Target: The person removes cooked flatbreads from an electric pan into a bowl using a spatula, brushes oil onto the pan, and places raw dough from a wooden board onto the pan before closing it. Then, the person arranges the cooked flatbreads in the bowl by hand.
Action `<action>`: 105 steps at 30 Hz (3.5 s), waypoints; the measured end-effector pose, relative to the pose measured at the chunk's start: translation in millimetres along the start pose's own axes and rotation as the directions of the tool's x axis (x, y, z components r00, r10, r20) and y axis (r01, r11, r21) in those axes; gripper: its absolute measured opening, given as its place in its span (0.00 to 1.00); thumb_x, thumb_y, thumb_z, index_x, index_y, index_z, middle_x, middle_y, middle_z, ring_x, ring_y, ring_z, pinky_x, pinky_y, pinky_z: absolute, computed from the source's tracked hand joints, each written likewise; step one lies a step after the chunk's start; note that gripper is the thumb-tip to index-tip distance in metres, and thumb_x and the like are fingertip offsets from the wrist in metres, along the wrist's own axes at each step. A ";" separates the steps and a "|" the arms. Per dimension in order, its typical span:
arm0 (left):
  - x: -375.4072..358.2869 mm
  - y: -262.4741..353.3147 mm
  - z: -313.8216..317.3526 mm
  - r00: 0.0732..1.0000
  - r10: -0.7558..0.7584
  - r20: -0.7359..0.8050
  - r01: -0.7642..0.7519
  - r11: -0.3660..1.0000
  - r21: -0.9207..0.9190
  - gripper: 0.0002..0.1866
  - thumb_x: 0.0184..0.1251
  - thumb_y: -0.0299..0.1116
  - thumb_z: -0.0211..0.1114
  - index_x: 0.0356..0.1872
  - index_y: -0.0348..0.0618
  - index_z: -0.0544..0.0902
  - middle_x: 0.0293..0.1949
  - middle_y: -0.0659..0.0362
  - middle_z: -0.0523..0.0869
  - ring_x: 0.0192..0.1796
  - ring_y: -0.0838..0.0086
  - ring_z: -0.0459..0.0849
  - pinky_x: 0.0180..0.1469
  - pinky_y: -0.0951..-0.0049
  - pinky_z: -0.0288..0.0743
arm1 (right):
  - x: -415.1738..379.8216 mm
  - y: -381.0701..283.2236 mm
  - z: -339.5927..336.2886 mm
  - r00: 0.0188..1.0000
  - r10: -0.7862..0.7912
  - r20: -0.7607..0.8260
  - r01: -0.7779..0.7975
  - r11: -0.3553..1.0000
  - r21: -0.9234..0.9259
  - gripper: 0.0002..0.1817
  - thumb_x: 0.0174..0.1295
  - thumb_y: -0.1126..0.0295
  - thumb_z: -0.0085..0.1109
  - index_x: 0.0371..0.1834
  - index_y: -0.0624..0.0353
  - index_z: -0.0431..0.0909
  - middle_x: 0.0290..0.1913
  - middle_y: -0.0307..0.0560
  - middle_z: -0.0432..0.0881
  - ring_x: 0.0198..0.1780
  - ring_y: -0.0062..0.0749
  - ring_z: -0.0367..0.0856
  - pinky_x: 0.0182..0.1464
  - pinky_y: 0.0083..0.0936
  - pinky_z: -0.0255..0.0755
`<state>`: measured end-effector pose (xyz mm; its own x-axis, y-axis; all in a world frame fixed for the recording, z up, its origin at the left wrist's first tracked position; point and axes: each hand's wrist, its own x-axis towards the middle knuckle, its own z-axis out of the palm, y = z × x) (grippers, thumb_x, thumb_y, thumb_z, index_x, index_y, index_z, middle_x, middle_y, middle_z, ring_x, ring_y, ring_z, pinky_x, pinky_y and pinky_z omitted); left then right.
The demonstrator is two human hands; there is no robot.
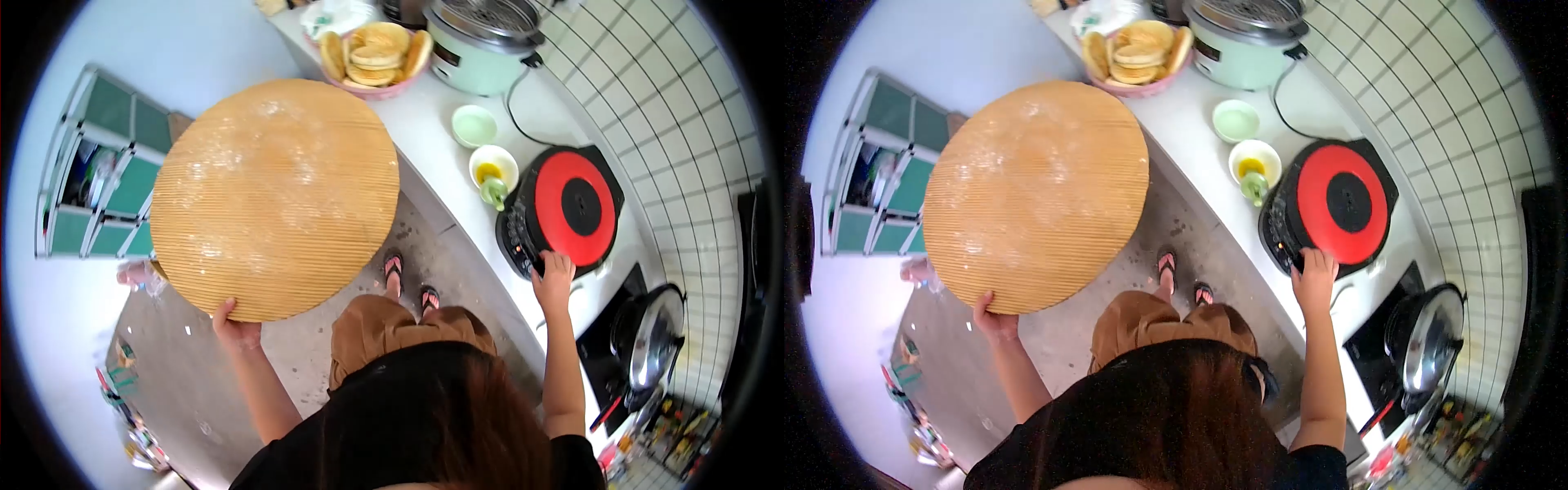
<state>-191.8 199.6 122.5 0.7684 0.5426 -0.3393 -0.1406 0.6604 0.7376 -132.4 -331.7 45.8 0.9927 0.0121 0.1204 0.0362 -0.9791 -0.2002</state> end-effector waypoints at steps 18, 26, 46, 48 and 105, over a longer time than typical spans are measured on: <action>-235.2 19.2 -186.8 0.851 0.197 -0.487 -0.325 0.926 -0.194 0.27 0.48 0.25 0.53 0.55 0.33 0.66 0.52 0.50 0.75 0.54 0.58 0.73 0.57 0.57 0.68 | -24.5 -246.3 7.6 0.762 -0.615 0.202 0.371 0.670 0.643 0.17 0.52 0.73 0.56 0.46 0.56 0.72 0.35 0.42 0.75 0.34 0.30 0.74 0.45 0.30 0.63; -298.8 65.5 -317.1 0.593 0.306 -0.745 -0.596 0.789 -0.150 0.27 0.47 0.23 0.53 0.54 0.31 0.67 0.50 0.47 0.76 0.53 0.56 0.74 0.57 0.58 0.69 | -101.6 -467.5 50.5 0.323 -0.932 0.164 0.472 0.309 0.826 0.11 0.52 0.76 0.55 0.40 0.63 0.74 0.32 0.48 0.76 0.31 0.33 0.76 0.35 0.26 0.71; -193.4 255.2 -543.0 0.479 0.239 -0.845 -0.747 0.617 -0.249 0.26 0.48 0.24 0.53 0.54 0.33 0.68 0.51 0.49 0.76 0.53 0.57 0.74 0.57 0.57 0.69 | -223.4 -868.9 171.0 -0.201 -0.730 0.653 -0.162 0.682 0.713 0.19 0.65 0.60 0.43 0.50 0.65 0.70 0.43 0.50 0.78 0.41 0.32 0.78 0.46 0.25 0.70; -160.1 276.8 -560.1 0.505 0.243 -0.828 -0.743 0.611 -0.274 0.27 0.48 0.24 0.52 0.55 0.34 0.67 0.52 0.49 0.75 0.53 0.57 0.74 0.56 0.56 0.69 | -221.8 -916.5 195.9 -0.212 -0.670 0.712 -0.292 0.739 0.608 0.23 0.65 0.56 0.41 0.54 0.63 0.67 0.46 0.52 0.78 0.44 0.36 0.78 0.48 0.29 0.69; 292.9 596.2 -1125.9 0.317 -0.374 -0.872 0.760 0.650 -0.003 0.15 0.55 0.38 0.49 0.34 0.43 0.82 0.24 0.60 0.70 0.28 0.74 0.72 0.32 0.69 0.76 | -73.4 -1483.3 556.4 0.484 -0.479 0.733 0.382 0.869 0.315 0.17 0.53 0.65 0.49 0.44 0.61 0.73 0.40 0.64 0.78 0.45 0.57 0.75 0.48 0.42 0.69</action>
<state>-753.4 1336.8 -194.4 -0.2483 0.3771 -0.8923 0.4908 0.8431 0.2197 -194.6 1232.7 -207.0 0.5473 0.6232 -0.5586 0.4472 -0.7820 -0.4342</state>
